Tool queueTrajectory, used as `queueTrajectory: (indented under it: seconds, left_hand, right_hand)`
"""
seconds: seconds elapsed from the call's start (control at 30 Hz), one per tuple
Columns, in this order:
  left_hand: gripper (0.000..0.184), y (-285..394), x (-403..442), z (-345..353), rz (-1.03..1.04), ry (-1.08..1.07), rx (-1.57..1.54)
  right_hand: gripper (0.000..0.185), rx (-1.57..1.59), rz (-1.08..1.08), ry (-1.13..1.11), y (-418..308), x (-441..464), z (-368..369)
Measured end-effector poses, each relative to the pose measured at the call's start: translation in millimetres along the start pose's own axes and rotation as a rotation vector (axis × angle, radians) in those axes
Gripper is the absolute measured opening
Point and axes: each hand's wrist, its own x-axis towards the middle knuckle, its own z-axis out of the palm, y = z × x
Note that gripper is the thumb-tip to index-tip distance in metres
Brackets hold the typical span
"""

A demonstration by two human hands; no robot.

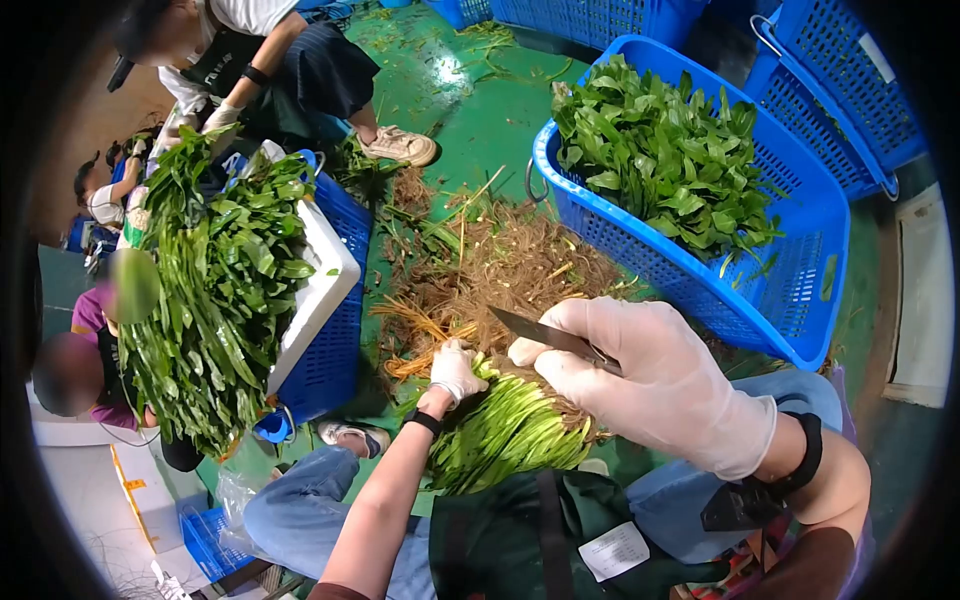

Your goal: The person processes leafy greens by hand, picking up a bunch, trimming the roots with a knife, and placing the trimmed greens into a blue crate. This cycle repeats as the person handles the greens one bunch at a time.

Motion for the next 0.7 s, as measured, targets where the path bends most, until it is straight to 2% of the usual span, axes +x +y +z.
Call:
queueTrajectory:
  seconds: [0.07, 0.1, 0.13, 0.2, 0.23, 0.27, 0.33, 0.4, 0.47, 0.53, 0.6, 0.7]
  left_hand:
    - [0.055, -16.9, 4.9, 38.8, -0.124, 0.019, -0.648]
    - [0.035, -22.0, -0.7, 34.1, -0.158, -0.047, -1.088]
    - [0.021, -30.0, -3.9, 28.1, -0.166, 0.021, -1.432]
    - [0.018, -45.3, -22.2, -10.4, -0.192, 0.088, -1.647]
    - [0.017, -51.6, -34.0, -43.2, -0.170, 0.083, -1.766]
    - [0.018, -61.4, -40.0, -65.3, -0.236, 0.067, -1.815]
    - [0.019, -76.7, -51.6, -118.4, -0.188, 0.048, -1.760]
    - [0.019, -73.4, -76.3, -176.1, -0.138, 0.041, -1.685]
    - [0.020, -58.2, -113.0, -227.5, -0.085, -0.043, -1.760]
    - [0.025, -46.5, -135.8, -243.7, 0.022, -0.063, -1.787]
    - [0.024, -23.9, -156.0, -252.1, 0.037, -0.055, -1.830]
    - [0.024, -6.3, -159.2, -232.5, 0.156, -0.202, -1.965]
  right_hand:
    - [0.019, -0.211, -0.074, 0.023, 2.4, -1.1, 0.0]
    - [0.019, -0.212, -0.087, 0.024, 4.3, -2.3, 0.0]
    - [0.019, -0.214, -0.077, 0.029, 6.8, -3.4, 0.3]
    - [0.019, -0.223, -0.091, 0.020, 14.0, -1.8, 3.3]
    - [0.019, -0.282, -0.219, 0.052, 19.4, 0.8, 5.8]
    - [0.020, -0.340, -0.350, 0.084, 21.6, 3.3, 8.9]
    - [0.027, -0.423, -0.327, 0.072, 26.7, 11.4, 15.3]
    - [0.035, -0.220, -0.425, 0.127, 55.1, 29.6, 23.5]
    - [0.039, -0.317, -0.444, 0.105, 64.7, 37.9, 37.7]
    - [0.039, -0.328, -0.646, 0.098, 52.5, 32.9, 60.6]
    - [0.041, -0.202, -0.343, 0.025, 28.2, 18.6, 81.0]
    - [0.045, 0.044, -0.275, -0.003, 46.2, 29.7, 104.8]
